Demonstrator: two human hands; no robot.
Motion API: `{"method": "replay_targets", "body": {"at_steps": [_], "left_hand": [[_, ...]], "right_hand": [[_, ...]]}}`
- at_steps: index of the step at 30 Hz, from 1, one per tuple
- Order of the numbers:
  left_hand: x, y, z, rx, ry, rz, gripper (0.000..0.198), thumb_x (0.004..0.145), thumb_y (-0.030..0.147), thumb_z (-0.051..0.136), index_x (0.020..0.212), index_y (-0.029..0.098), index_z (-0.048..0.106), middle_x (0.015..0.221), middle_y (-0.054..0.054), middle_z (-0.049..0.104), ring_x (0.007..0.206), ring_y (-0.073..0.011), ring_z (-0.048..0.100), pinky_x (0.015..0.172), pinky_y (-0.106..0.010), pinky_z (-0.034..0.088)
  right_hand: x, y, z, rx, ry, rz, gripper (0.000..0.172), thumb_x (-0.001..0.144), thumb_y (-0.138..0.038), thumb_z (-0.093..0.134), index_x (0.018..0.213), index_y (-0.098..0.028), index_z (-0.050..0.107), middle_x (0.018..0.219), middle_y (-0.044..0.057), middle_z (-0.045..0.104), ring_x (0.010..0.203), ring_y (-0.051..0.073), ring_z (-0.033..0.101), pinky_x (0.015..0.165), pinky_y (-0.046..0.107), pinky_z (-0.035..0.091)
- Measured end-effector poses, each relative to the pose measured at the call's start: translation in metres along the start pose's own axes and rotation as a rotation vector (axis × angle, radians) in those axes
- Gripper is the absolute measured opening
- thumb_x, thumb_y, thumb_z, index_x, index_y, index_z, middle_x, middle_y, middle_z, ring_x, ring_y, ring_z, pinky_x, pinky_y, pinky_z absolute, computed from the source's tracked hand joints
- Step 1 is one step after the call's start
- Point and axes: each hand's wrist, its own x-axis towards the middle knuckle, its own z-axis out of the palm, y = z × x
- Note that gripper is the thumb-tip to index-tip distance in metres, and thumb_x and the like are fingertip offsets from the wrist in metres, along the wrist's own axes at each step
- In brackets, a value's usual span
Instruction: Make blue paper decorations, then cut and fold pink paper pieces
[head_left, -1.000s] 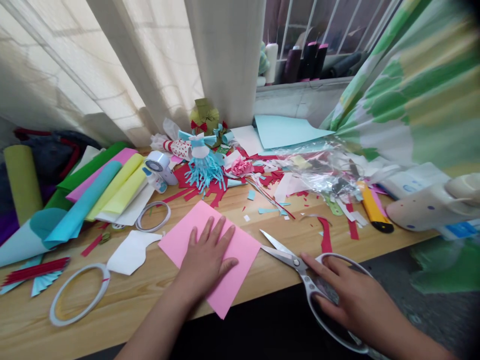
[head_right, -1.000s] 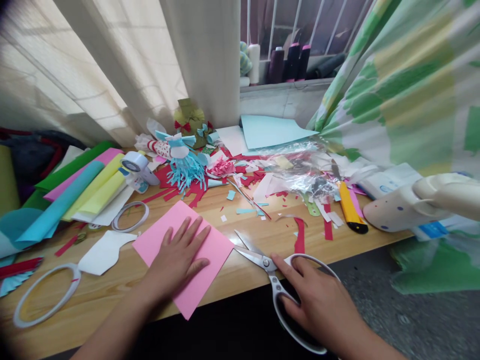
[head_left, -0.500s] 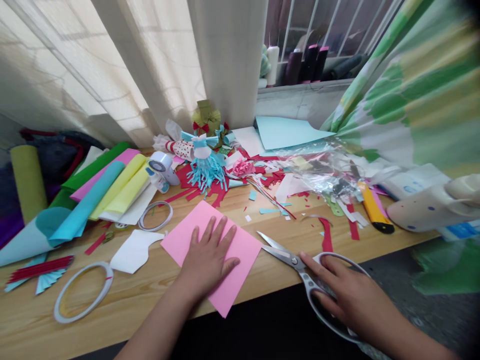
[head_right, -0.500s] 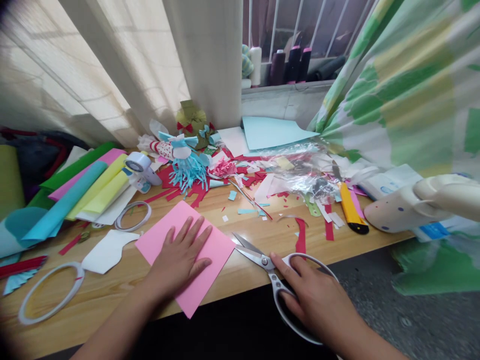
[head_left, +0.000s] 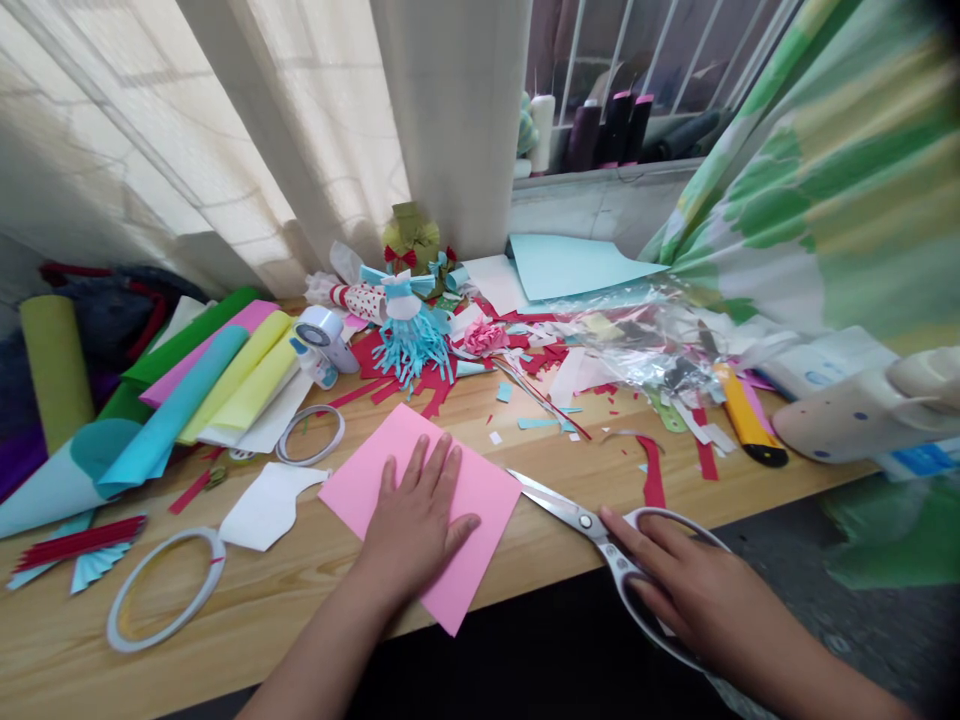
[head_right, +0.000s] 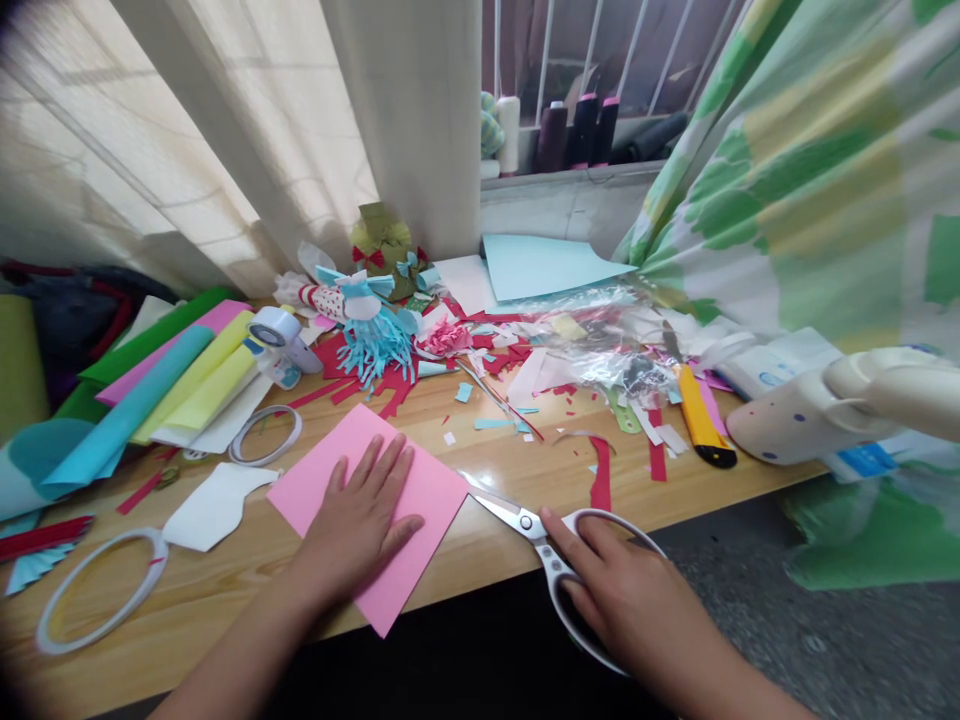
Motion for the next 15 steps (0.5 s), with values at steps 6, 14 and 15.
{"method": "replay_targets", "body": {"at_steps": [6,14,15], "left_hand": [[-0.0008,0.0023,0.0002,-0.006,-0.007,-0.009,0.071,0.088,0.054,0.029,0.146,0.016,0.015,0.154,-0.006,0.004,0.141,-0.0316,0.002,0.107,-0.062,0.009],[-0.0001,0.0019,0.0004,-0.007,0.003,-0.007,0.071,0.088,0.054,0.03,0.146,0.015,0.016,0.154,-0.007,0.006,0.141,-0.032,0.002,0.107,-0.063,0.009],[0.0001,0.0019,0.0003,-0.007,0.005,-0.004,0.071,0.088,0.054,0.03,0.146,0.015,0.016,0.154,-0.007,0.006,0.141,-0.0321,0.002,0.107,-0.063,0.009]], "right_hand": [[-0.0029,0.0012,0.0074,0.015,-0.011,0.011,0.052,0.085,-0.019,0.042,0.137,-0.021,0.039,0.104,0.012,0.062,0.074,0.019,0.067,0.063,0.03,0.057],[-0.0006,0.0023,0.0068,-0.019,-0.01,0.024,0.052,0.085,-0.021,0.044,0.137,-0.021,0.04,0.104,0.012,0.061,0.076,0.02,0.066,0.063,0.032,0.057],[0.0,0.0021,0.007,-0.024,0.003,0.023,0.051,0.085,-0.021,0.044,0.136,-0.021,0.041,0.104,0.012,0.062,0.076,0.02,0.067,0.063,0.032,0.057]]}}
